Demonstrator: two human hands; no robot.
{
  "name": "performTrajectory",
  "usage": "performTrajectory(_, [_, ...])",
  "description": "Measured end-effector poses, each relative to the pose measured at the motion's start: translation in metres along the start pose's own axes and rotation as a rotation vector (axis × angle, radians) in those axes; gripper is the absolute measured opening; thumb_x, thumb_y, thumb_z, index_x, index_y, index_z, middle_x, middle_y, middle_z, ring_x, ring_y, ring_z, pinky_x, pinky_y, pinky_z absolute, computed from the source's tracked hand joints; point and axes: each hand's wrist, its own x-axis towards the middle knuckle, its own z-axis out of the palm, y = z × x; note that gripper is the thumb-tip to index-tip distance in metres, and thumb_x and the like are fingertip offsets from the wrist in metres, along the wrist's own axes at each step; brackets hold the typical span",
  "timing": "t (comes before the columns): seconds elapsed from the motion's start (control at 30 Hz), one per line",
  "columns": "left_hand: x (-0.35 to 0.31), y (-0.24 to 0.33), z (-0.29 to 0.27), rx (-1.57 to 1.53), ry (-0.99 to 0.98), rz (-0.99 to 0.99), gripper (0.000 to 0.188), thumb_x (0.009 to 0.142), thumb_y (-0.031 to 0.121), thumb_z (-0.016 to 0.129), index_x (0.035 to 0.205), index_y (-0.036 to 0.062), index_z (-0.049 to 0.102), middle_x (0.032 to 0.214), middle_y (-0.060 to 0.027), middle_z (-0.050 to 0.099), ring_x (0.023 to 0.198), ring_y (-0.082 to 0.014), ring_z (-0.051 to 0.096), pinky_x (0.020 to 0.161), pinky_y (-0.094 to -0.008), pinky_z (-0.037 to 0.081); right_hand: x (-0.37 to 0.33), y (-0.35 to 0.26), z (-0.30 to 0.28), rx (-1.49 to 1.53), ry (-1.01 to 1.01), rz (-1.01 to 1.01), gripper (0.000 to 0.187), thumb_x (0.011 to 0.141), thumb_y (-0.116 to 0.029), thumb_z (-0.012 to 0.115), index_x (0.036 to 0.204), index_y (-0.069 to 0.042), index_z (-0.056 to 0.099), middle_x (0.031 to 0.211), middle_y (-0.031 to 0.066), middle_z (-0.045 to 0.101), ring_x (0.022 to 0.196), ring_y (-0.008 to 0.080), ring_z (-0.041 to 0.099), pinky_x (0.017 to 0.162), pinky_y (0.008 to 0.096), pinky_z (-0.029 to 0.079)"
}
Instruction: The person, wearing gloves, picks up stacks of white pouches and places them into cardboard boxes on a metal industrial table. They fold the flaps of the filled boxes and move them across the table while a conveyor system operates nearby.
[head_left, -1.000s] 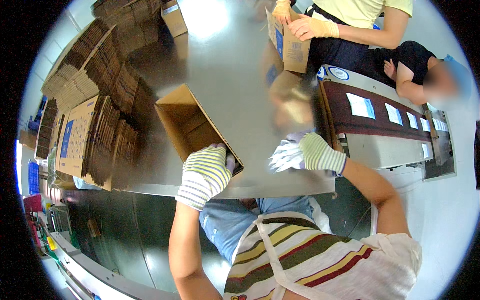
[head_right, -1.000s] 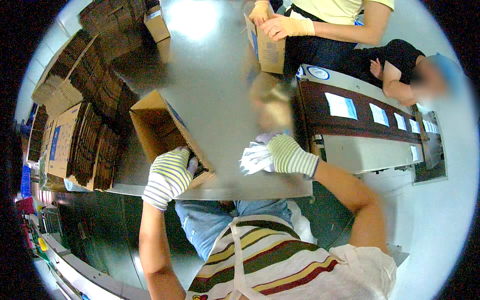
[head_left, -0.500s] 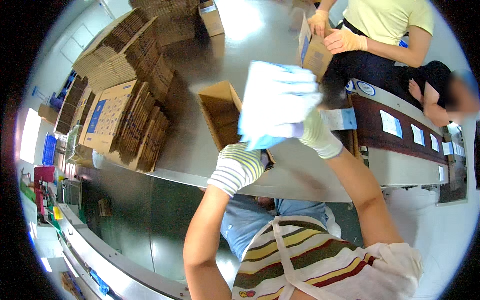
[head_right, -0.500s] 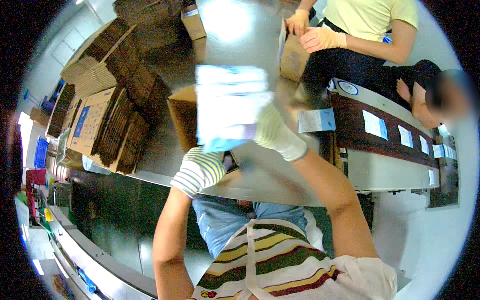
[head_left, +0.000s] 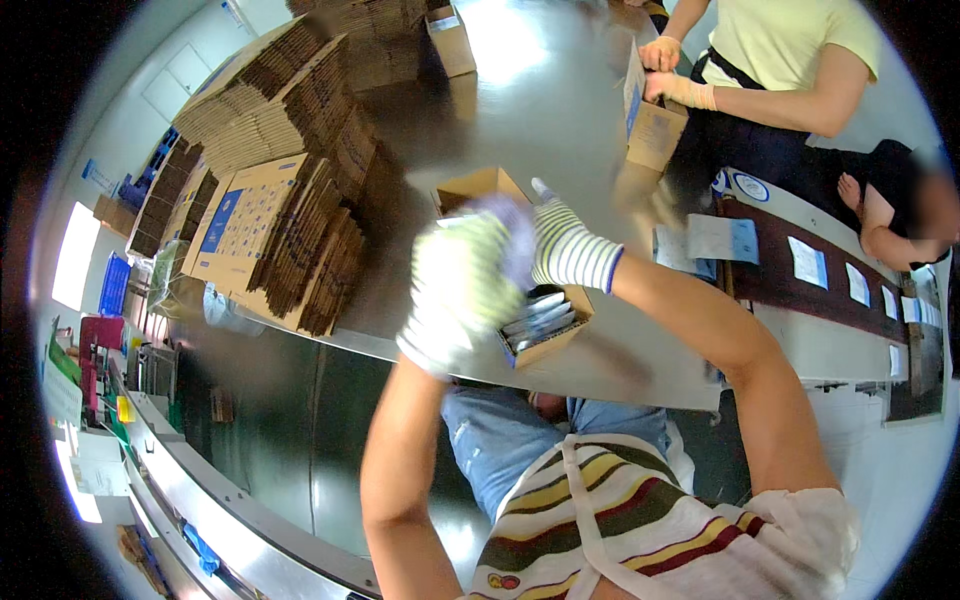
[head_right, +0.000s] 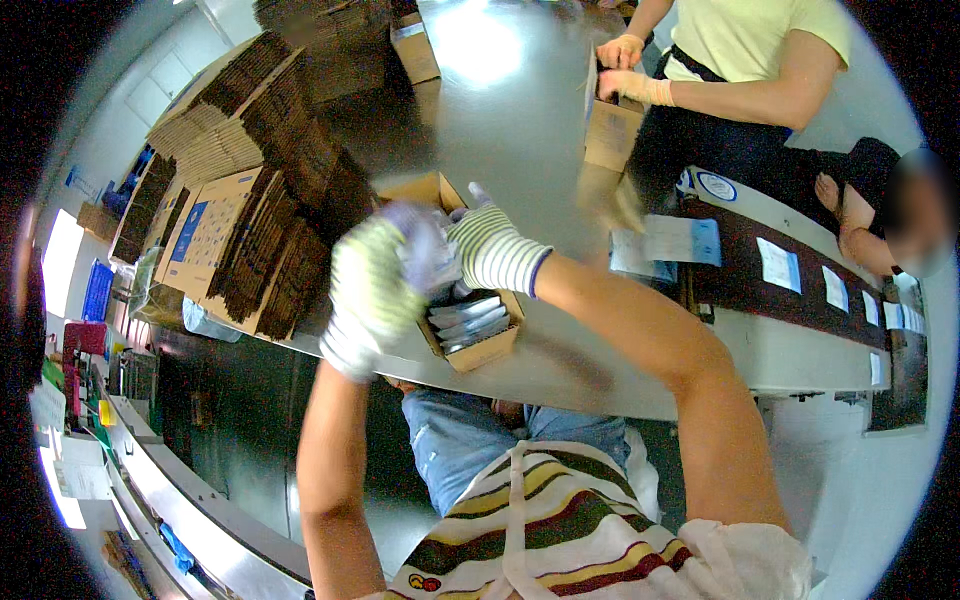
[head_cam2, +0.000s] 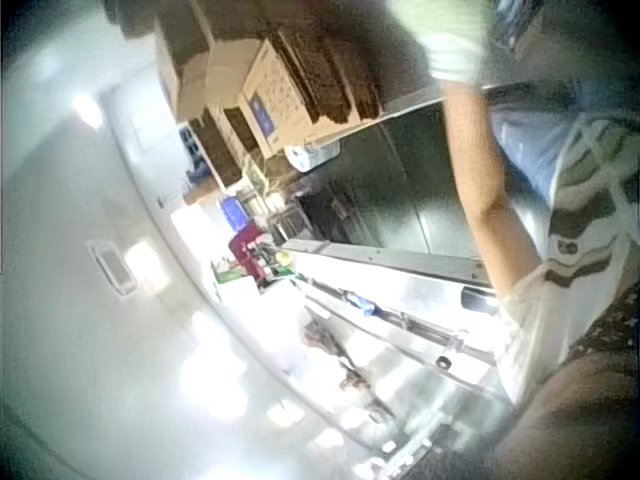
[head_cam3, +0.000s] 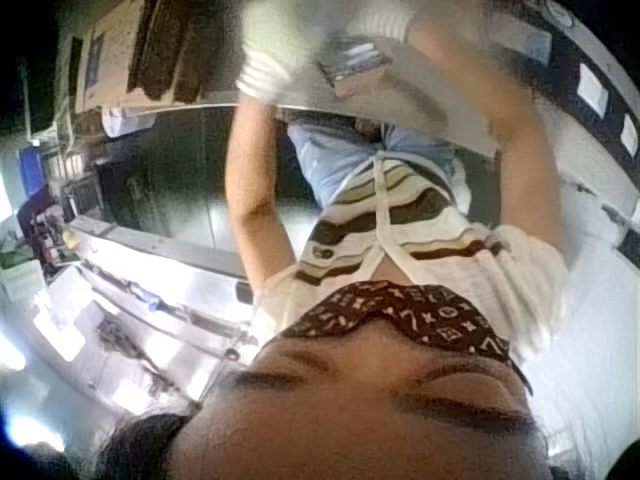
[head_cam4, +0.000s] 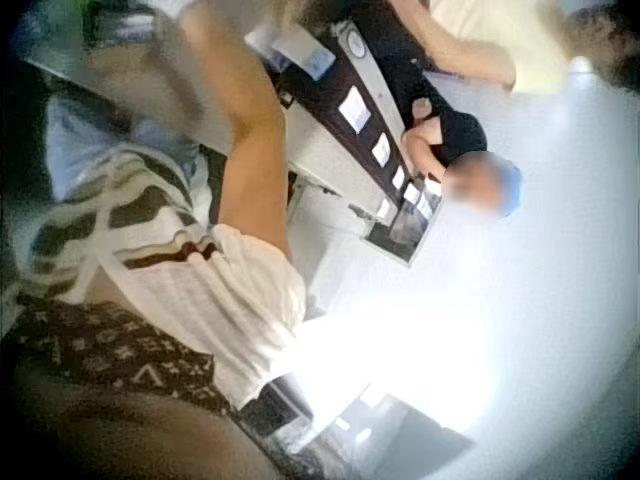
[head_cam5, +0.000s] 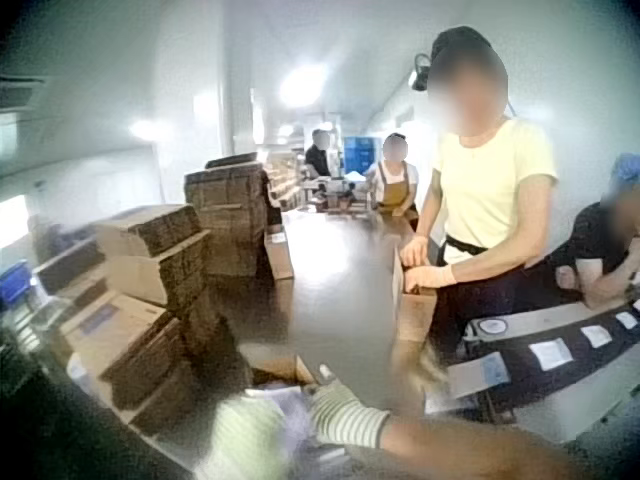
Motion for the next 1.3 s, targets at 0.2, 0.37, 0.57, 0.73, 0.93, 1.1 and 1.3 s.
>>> performTrajectory(0.2, [0.036, -0.07, 0.048, 0.425, -0.587, -0.305, 0.031, 0.084, 0.031, 0.048, 0.093, 0.005, 0.062, 0.091, -0.0196, 0.064, 0.088, -0.035, 0.061, 0.079, -0.0438, 0.047, -0.043, -0.021, -0.039, -0.037, 0.227, 0.023, 0.085, 0.055, -0.05, 0.077, 0.121, -0.003, 0.048, 0.125, 0.0178, 0.048, 0.122, 0.032, 0.039, 0.108, 0.0437, 0.023])
performTrajectory(0.37, [0.024, -0.106, 0.091, 0.439, -0.995, -0.379, 0.032, 0.082, 0.027, 0.05, 0.102, 0.0078, 0.066, 0.111, -0.0161, 0.06, 0.105, -0.0327, 0.058, 0.087, -0.0389, 0.046, -0.107, -0.077, -0.023, 0.146, 0.488, -0.238, 0.056, 0.069, -0.047, 0.065, 0.105, -0.005, 0.056, 0.104, 0.0139, 0.057, 0.105, 0.031, 0.052, 0.092, 0.0444, 0.041])
performTrajectory(0.57, [0.004, -0.134, 0.107, 0.243, -1.154, -0.219, 0.029, 0.084, 0.03, 0.052, 0.099, 0.0122, 0.068, 0.107, -0.0137, 0.062, 0.1, -0.0283, 0.06, 0.083, -0.0343, 0.047, -0.105, -0.077, 0.028, -0.074, 0.513, -0.259, 0.022, 0.079, -0.024, 0.049, 0.096, -0.014, 0.059, 0.1, 0.0082, 0.057, 0.1, 0.0271, 0.053, 0.093, 0.0427, 0.04])
performTrajectory(0.73, [-0.009, -0.094, 0.082, 0.371, -1.074, -0.026, 0.033, 0.082, 0.029, 0.051, 0.098, 0.0028, 0.061, 0.092, -0.0208, 0.062, 0.086, -0.0345, 0.061, 0.074, -0.0386, 0.049, -0.108, -0.073, 0.038, 0.05, 0.648, -0.202, 0.021, 0.077, -0.025, 0.053, 0.092, -0.011, 0.059, 0.103, 0.0095, 0.056, 0.104, 0.0263, 0.051, 0.094, 0.0419, 0.04])
performTrajectory(0.93, [-0.025, -0.031, 0.059, 0.49, -0.925, -0.205, 0.044, 0.079, 0.034, 0.055, 0.106, -0.0012, 0.054, 0.111, -0.0195, 0.055, 0.103, -0.0326, 0.055, 0.085, -0.0411, 0.045, -0.132, -0.054, 0.005, 0.439, 0.843, -0.403, 0.033, 0.07, -0.029, 0.07, 0.091, -0.008, 0.055, 0.099, 0.0088, 0.055, 0.102, 0.0278, 0.051, 0.093, 0.0429, 0.041])
performTrajectory(1.1, [-0.029, -0.023, 0.076, 0.494, -0.659, -0.028, 0.033, 0.076, 0.027, 0.058, 0.096, 0.0005, 0.059, 0.098, -0.0185, 0.06, 0.088, -0.0338, 0.06, 0.076, -0.0421, 0.049, -0.18, 0.084, 0.012, 0.242, 0.612, 0.153, 0.036, 0.076, -0.031, 0.064, 0.098, -0.003, 0.06, 0.093, 0.0164, 0.06, 0.089, 0.0322, 0.058, 0.08, 0.0414, 0.046])
performTrajectory(1.3, [-0.03, -0.018, 0.071, 0.489, -0.712, -0.114, 0.035, 0.077, 0.029, 0.059, 0.097, -0.0002, 0.059, 0.101, -0.0202, 0.059, 0.095, -0.0327, 0.058, 0.079, -0.0423, 0.048, -0.314, 0.282, 0.003, -0.104, -0.031, 0.845, 0.039, 0.073, -0.012, 0.059, 0.11, 0.0, 0.055, 0.103, 0.0245, 0.059, 0.098, 0.0387, 0.056, 0.087, 0.0438, 0.045])
